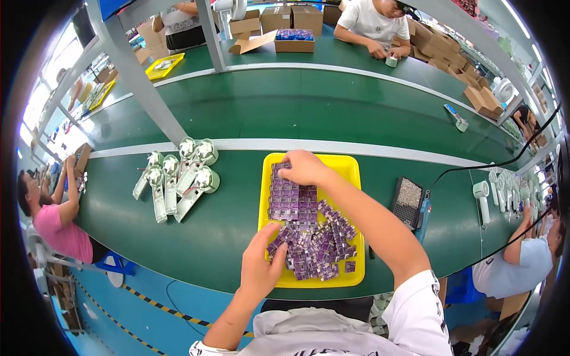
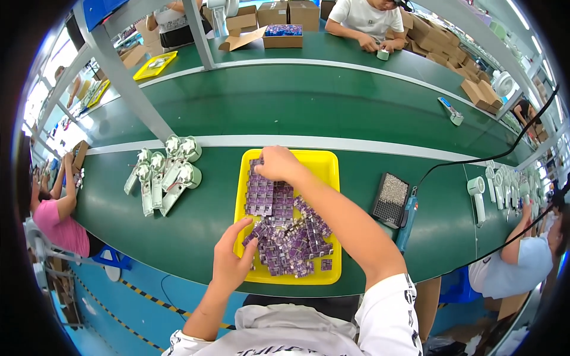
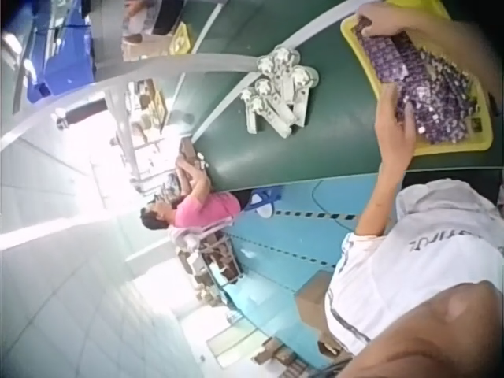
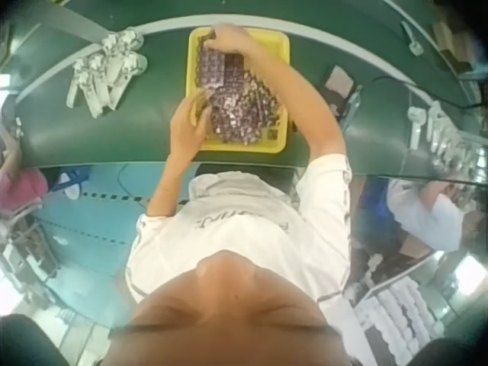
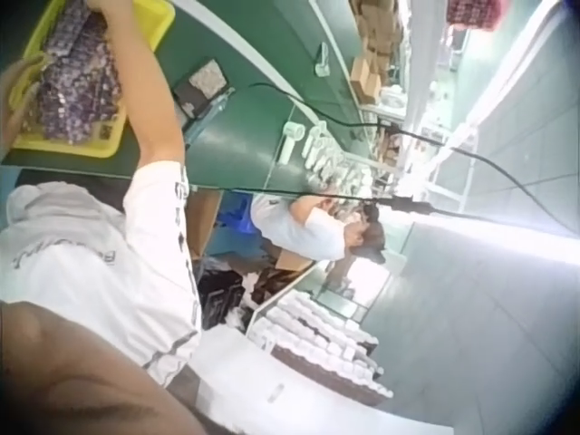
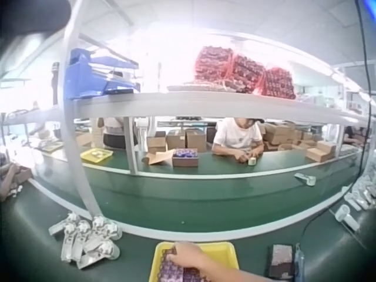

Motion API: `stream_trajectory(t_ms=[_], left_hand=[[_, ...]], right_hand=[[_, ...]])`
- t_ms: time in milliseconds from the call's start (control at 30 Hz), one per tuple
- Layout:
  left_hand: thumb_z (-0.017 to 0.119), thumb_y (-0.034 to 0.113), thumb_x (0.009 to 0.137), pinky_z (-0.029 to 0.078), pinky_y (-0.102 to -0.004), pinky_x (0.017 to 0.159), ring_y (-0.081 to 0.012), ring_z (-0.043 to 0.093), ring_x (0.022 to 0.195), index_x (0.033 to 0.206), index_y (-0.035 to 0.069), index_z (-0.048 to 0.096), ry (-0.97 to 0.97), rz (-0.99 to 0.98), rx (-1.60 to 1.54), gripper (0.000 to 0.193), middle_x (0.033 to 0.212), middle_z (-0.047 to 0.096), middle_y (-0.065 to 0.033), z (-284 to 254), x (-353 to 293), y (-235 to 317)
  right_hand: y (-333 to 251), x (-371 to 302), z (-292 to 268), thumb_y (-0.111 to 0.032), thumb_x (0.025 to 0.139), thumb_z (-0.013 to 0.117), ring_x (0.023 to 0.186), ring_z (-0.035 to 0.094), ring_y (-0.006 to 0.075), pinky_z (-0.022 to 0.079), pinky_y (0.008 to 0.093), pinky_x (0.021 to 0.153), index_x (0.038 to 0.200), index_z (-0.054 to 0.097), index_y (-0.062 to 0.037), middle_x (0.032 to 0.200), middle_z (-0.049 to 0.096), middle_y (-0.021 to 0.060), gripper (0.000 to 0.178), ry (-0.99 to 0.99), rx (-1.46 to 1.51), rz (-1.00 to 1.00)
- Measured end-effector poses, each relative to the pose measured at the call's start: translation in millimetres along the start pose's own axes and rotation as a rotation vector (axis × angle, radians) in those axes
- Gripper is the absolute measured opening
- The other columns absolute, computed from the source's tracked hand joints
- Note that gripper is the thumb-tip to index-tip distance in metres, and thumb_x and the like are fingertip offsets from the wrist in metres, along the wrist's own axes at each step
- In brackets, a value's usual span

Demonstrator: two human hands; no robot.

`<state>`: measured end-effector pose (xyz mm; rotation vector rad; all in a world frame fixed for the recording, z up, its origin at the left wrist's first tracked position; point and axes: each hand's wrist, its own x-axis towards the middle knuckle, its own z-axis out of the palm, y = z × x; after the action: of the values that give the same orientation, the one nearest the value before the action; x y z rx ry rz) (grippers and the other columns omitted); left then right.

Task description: The person inspects, sorts, and assembles small purple electronic circuit boards by hand on a factory production line, placing them into plastic housings and yellow trays from boxes.

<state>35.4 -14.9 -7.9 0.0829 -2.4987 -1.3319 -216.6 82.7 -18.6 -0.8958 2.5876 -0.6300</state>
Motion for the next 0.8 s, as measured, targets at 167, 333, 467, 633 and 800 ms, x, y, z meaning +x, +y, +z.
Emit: stream_trajectory(t_ms=[167, 333, 467, 633, 800], left_hand=[[0.061, 0.003, 0.091, 0.038, -0.0394, 0.112, -0.0309, 0.051, 0.132, 0.140, -0.004, 0.045, 0.161, -0.095, -0.213, 0.051, 0.139, 0.053, -0.0204, 4.6, 2.6, -19.6], [0.061, 0.005, 0.094, 0.030, -0.0395, 0.117, -0.0261, 0.040, 0.141, 0.149, -0.003, 0.032, 0.115, -0.292, -0.955, 0.063, 0.147, 0.045, -0.0171, 10.1, 45.6, -9.2], [0.054, 0.002, 0.097, 0.042, -0.0371, 0.109, -0.0211, 0.055, 0.125, 0.142, -0.002, 0.042, -0.170, -0.392, -1.258, 0.047, 0.136, 0.056, -0.0118, 10.2, 57.9, -13.6], [0.049, -0.002, 0.099, 0.050, -0.0327, 0.098, -0.0162, 0.062, 0.113, 0.134, -0.001, 0.051, -0.283, -0.399, -1.097, 0.035, 0.122, 0.065, -0.0085, 6.3, 53.7, -16.2], [0.047, -0.003, 0.099, 0.050, -0.0294, 0.097, -0.0141, 0.062, 0.111, 0.133, -0.002, 0.049, -0.266, -0.357, -0.910, 0.034, 0.121, 0.064, -0.0086, 14.3, 52.8, -14.8]], right_hand=[[6.1, -30.0, -31.6, -0.016, 0.089, 0.071, 0.096, 0.064, 0.0196, 0.052, 0.0321, 0.086, 0.119, 0.060, 0.0024, 0.109, 0.067, 0.0126, 0.036, 0.118, 0.561, -0.024], [9.8, -101.3, -40.3, -0.010, 0.093, 0.066, 0.101, 0.064, 0.0184, 0.052, 0.0324, 0.092, 0.122, 0.054, 0.0029, 0.116, 0.064, 0.0118, 0.033, 0.188, 1.085, 0.053], [2.3, -142.3, -21.8, -0.004, 0.092, 0.064, 0.104, 0.063, 0.0162, 0.051, 0.0333, 0.095, 0.125, 0.054, 0.0009, 0.117, 0.064, 0.0097, 0.034, 0.215, 1.383, 0.115], [6.5, -161.9, -3.1, -0.003, 0.092, 0.065, 0.104, 0.064, 0.0147, 0.052, 0.0327, 0.093, 0.125, 0.055, 0.0003, 0.116, 0.066, 0.0052, 0.035, 0.188, 1.359, 0.073], [3.1, -176.7, 13.5, -0.004, 0.094, 0.064, 0.099, 0.063, 0.0118, 0.051, 0.0302, 0.090, 0.120, 0.060, 0.0014, 0.110, 0.068, 0.0055, 0.027, 0.289, 1.206, 0.031]])
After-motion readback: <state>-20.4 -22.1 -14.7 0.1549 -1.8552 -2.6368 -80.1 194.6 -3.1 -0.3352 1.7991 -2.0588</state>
